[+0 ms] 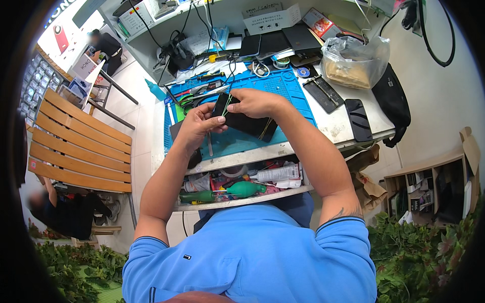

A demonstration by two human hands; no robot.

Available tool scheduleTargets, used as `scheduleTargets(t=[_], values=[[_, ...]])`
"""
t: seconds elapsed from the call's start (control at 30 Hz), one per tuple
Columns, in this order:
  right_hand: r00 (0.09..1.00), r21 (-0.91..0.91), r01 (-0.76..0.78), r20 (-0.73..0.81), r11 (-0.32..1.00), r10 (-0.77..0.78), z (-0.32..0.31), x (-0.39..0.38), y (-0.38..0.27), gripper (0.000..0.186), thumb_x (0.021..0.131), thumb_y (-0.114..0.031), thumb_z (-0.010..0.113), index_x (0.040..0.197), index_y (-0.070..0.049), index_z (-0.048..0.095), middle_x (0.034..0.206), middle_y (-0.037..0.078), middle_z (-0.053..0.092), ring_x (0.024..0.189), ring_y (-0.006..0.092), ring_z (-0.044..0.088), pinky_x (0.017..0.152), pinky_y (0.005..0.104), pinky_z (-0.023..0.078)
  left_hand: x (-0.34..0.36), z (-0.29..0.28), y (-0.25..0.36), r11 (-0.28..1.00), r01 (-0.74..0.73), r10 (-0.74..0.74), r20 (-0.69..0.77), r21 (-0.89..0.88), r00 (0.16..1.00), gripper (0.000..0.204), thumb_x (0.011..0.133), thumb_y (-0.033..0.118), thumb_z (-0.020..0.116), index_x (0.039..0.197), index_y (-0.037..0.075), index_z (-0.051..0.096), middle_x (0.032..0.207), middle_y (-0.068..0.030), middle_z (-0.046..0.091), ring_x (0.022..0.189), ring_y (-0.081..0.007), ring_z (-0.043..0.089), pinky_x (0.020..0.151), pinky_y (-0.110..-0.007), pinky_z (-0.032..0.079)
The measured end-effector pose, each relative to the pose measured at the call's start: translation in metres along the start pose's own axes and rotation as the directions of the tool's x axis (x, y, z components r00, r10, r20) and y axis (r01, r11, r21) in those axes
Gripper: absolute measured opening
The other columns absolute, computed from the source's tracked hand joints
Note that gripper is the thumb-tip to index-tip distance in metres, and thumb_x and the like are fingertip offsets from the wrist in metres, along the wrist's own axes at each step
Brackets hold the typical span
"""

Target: The person applies adhesive to a disassembled smartphone chassis, then reassembles the device by aligning and pressing the screen assembly onto the frame. They subsequently handle a separate black rectangular component, securing it with a rubber band, and finally connect a charging cable to a phone to test functionality.

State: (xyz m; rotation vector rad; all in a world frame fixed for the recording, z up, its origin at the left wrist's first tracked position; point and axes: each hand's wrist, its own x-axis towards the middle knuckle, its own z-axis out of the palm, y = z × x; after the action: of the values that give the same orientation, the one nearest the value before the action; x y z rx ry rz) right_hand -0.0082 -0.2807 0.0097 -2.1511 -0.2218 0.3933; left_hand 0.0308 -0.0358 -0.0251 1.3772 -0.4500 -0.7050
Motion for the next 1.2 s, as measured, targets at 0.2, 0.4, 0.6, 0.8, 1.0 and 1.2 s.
scheduleTargets(t=[0.2, 0.4, 0.6, 0.8, 1.0, 1.2], values=[[0.997, 0.115, 0.043, 0.055, 0.992, -0.049, -0.002, 0.002, 0.012, 0.033, 0.107, -0.023, 0.072, 0.13, -0.001, 0.064, 0.113, 0.006, 0.073, 0.099, 0.0138, 0.064, 0.089, 0.0329, 0.051, 0.001, -0.003, -0.002, 1.0, -0.003, 0.003, 0.004, -0.008, 1.0, 0.053, 0.093, 0.009, 0.085, 0.139, -0.005, 0.064, 0.108, -0.0112, 0.078, 0.088, -0.017, 0.079, 0.08, -0.026, 0.064], [0.992, 0.47, 0.049, 0.08, 0.881, -0.098, -0.004, 0.0, 0.028, 0.043, 0.102, -0.016, 0.075, 0.137, 0.005, 0.065, 0.118, 0.008, 0.076, 0.105, 0.0133, 0.068, 0.095, 0.0306, 0.054, -0.002, -0.006, 0.004, 1.0, 0.006, -0.006, 0.046, -0.01, 0.999, 0.052, 0.094, 0.009, 0.085, 0.139, -0.005, 0.064, 0.109, -0.0114, 0.079, 0.091, -0.0166, 0.079, 0.082, -0.025, 0.065], [0.998, 0.515, 0.016, 0.045, 0.857, -0.045, -0.004, -0.002, 0.023, 0.04, 0.099, -0.011, 0.075, 0.134, 0.007, 0.069, 0.115, 0.011, 0.078, 0.1, 0.0142, 0.073, 0.091, 0.0294, 0.057, -0.007, -0.001, 0.016, 0.997, -0.022, 0.019, 0.04, 0.076, 0.999, 0.058, 0.095, 0.011, 0.085, 0.145, -0.005, 0.062, 0.111, -0.0112, 0.079, 0.093, -0.016, 0.079, 0.083, -0.025, 0.064], [1.0, 0.515, -0.003, -0.013, 0.857, 0.011, -0.003, -0.004, 0.018, 0.038, 0.098, -0.009, 0.074, 0.132, 0.008, 0.069, 0.113, 0.012, 0.078, 0.096, 0.0163, 0.074, 0.089, 0.0296, 0.058, -0.008, -0.002, 0.016, 0.996, -0.055, 0.052, 0.036, 0.072, 0.998, 0.062, 0.094, 0.012, 0.086, 0.149, -0.003, 0.061, 0.111, -0.0099, 0.079, 0.095, -0.0157, 0.079, 0.085, -0.026, 0.063], [0.998, 0.529, 0.038, -0.057, 0.848, -0.009, 0.0, -0.004, 0.018, 0.034, 0.099, -0.009, 0.074, 0.128, 0.007, 0.07, 0.112, 0.012, 0.078, 0.097, 0.0157, 0.074, 0.09, 0.0299, 0.058, -0.006, -0.003, 0.011, 0.997, -0.056, 0.056, 0.011, 0.06, 0.998, 0.062, 0.093, 0.011, 0.087, 0.148, -0.003, 0.062, 0.11, -0.0104, 0.079, 0.096, -0.0163, 0.079, 0.086, -0.026, 0.063], [0.996, 0.582, 0.084, -0.084, 0.809, -0.043, 0.004, -0.003, 0.019, 0.03, 0.1, -0.007, 0.073, 0.127, 0.006, 0.07, 0.109, 0.011, 0.078, 0.097, 0.0151, 0.073, 0.09, 0.0302, 0.058, -0.005, -0.002, 0.009, 0.996, -0.088, 0.089, -0.038, 0.032, 0.995, 0.06, 0.092, 0.012, 0.088, 0.145, -0.004, 0.063, 0.109, -0.0104, 0.08, 0.094, -0.0157, 0.079, 0.083, -0.026, 0.063]])
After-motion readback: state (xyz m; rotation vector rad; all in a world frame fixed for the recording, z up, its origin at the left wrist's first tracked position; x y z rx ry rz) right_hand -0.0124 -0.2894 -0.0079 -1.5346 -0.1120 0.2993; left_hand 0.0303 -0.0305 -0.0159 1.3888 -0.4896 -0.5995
